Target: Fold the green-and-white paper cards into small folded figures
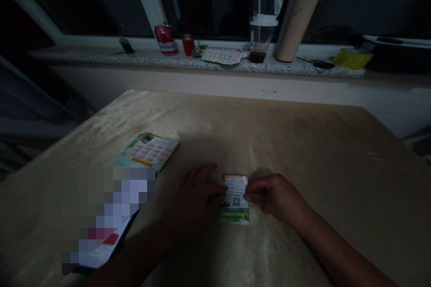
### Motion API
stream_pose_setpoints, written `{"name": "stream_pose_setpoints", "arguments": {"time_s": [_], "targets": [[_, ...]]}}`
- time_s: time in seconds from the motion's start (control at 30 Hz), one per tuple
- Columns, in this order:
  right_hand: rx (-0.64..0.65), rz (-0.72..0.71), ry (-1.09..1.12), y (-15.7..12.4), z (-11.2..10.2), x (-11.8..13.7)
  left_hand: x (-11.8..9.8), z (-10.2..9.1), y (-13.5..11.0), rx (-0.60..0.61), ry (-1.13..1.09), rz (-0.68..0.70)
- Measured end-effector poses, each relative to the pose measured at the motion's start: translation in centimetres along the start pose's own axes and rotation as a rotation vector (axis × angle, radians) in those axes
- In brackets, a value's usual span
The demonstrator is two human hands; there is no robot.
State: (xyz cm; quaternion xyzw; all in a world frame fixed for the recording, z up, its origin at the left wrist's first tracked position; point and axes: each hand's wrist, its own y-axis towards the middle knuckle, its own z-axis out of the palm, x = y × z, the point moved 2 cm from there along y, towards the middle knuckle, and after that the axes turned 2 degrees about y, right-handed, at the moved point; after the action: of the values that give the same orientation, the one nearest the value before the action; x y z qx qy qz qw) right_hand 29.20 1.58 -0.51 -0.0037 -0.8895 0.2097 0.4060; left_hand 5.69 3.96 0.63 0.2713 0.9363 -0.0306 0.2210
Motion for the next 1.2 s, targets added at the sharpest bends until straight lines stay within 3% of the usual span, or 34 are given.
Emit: {"name": "stream_pose_setpoints", "arguments": {"time_s": [0.27,0.47,0.8,1.03,1.2], "targets": [[-0.033,-0.05,-0.223,-0.8,-0.7,1.2,0.1,0.1,0.0,0.005,0.007,-0.003],[-0.052,-0.03,-0.328,-1.1,-0.7,0.7,-0.2,-0.3,0.1,0.017,0.015,-0.017],[-0.077,-0.02,-0.386,-2.3,-0.4,0.6,0.0,-0.2,0.0,0.006,0.016,-0.001],[-0.113,-0.086,-0.441,-3.1,-0.1,0.8,0.0,-0.1,-0.1,-0.002,0.013,0.015],[-0.069,-0.106,-0.356,-2.7,-0.3,0.9,-0.1,-0.2,0.1,0.01,0.001,0.006]]}}
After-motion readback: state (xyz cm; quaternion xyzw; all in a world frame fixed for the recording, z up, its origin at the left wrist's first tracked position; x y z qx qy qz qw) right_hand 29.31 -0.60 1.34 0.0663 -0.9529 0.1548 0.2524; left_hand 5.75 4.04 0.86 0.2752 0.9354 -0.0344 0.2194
